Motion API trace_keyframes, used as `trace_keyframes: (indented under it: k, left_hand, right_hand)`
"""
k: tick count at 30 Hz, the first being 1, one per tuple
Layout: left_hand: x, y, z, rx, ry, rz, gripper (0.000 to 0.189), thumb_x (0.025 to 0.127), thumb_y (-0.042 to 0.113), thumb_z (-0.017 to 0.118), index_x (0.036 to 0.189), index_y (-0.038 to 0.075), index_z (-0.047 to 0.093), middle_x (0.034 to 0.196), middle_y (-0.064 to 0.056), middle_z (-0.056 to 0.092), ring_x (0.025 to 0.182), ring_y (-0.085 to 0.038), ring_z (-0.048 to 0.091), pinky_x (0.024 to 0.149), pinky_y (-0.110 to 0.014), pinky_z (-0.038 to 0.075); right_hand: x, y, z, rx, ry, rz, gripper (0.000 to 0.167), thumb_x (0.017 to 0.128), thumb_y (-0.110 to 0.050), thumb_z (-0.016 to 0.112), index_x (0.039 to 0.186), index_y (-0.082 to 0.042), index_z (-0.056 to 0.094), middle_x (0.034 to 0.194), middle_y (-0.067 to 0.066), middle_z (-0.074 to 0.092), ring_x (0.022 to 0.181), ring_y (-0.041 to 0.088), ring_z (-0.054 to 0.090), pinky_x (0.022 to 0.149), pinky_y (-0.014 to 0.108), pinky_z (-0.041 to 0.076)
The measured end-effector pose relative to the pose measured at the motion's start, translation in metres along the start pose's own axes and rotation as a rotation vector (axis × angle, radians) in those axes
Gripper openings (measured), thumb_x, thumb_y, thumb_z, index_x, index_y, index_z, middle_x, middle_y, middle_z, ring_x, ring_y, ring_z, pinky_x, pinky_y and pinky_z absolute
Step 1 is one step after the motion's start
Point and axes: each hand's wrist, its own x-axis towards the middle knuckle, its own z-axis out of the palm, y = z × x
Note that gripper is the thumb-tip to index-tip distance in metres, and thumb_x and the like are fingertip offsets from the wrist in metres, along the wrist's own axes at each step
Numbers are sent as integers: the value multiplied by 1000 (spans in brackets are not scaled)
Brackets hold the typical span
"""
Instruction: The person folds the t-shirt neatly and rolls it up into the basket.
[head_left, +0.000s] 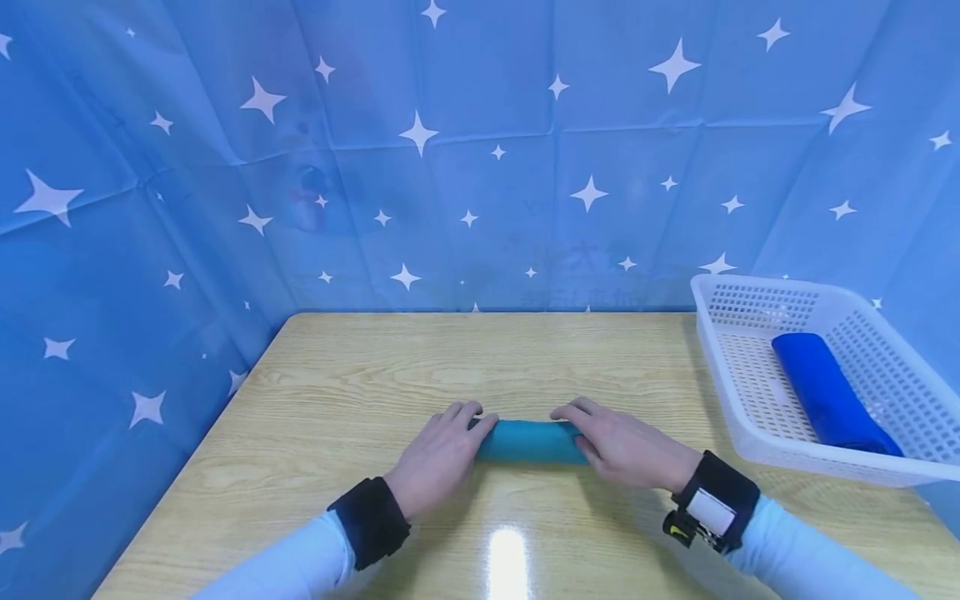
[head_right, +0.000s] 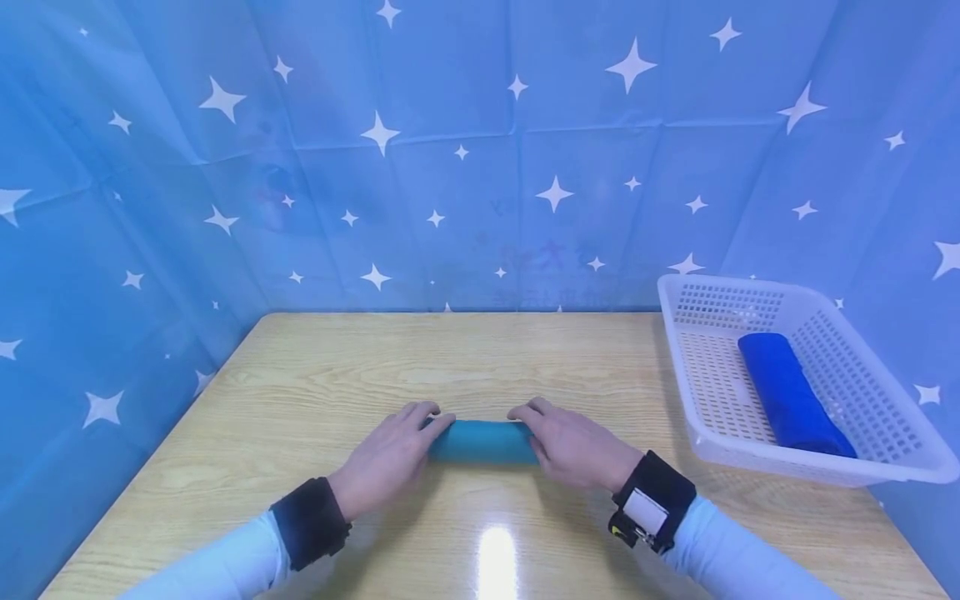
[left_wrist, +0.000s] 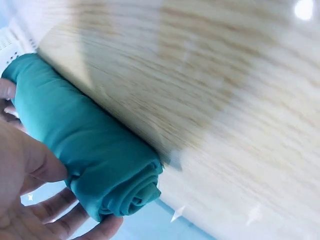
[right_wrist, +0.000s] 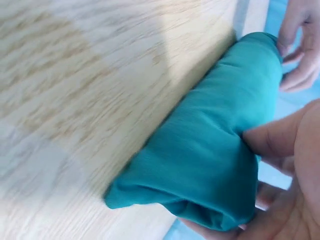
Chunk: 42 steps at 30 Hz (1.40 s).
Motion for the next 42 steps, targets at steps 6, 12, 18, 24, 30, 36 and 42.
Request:
trace_keyframes:
  k: [6, 12, 18, 24, 30, 36, 42]
  left_hand:
    - [3, -2, 2, 79, -43, 43, 53, 98, 13, 70, 148, 4, 54, 135, -14, 66, 120, -30, 67, 103, -44, 56]
    - [5, -2, 5, 15, -133, 38, 60, 101, 30, 61, 152, 0, 48, 138, -16, 65, 123, -29, 67, 106, -43, 54]
    - [8, -3, 14, 69, -181, 29, 63, 100, 29, 69, 152, 1, 47, 134, -15, 67, 125, -29, 66, 106, -43, 54]
    - [12, -10, 19, 1, -187, 19, 60, 99, 22, 69, 152, 3, 47, 129, -15, 69, 116, -28, 70, 100, -41, 57]
    - [15, -17, 17, -50, -184, 32, 63, 96, 23, 73, 151, 4, 48, 125, -13, 72, 108, -25, 72, 97, -41, 58]
    - [18, -21, 9, -100, -159, 21, 52, 91, 22, 82, 133, 7, 56, 119, -11, 73, 105, -24, 71, 97, -45, 58]
    - [19, -19, 8, -49, -98, 42, 46, 87, 20, 86, 127, 9, 65, 117, -7, 71, 107, -23, 67, 94, -42, 59]
  right_hand:
    - [2, 4, 6, -97, 41, -7, 38, 104, -11, 58, 142, -8, 60, 121, 9, 67, 101, 19, 69, 88, 41, 61]
    - [-2, 7, 13, -58, -68, 39, 61, 101, -31, 64, 154, -7, 47, 139, 17, 62, 119, 30, 66, 101, 50, 56]
    - [0, 11, 21, -137, -67, 15, 70, 94, -25, 76, 154, -5, 46, 135, 17, 65, 119, 31, 67, 100, 50, 56]
    - [2, 15, 21, -155, -71, 6, 70, 91, -20, 79, 152, -6, 48, 136, 18, 65, 119, 32, 67, 98, 50, 57]
    - [3, 17, 19, -103, -98, 58, 68, 93, -20, 73, 154, -8, 47, 139, 18, 57, 117, 29, 62, 96, 49, 58]
    - [6, 18, 16, -146, -76, 54, 69, 88, -20, 71, 153, -7, 49, 130, 13, 56, 108, 23, 56, 94, 45, 56]
    - [6, 16, 14, -190, -35, 28, 72, 85, -22, 81, 149, -6, 53, 124, 11, 60, 108, 23, 60, 95, 46, 57]
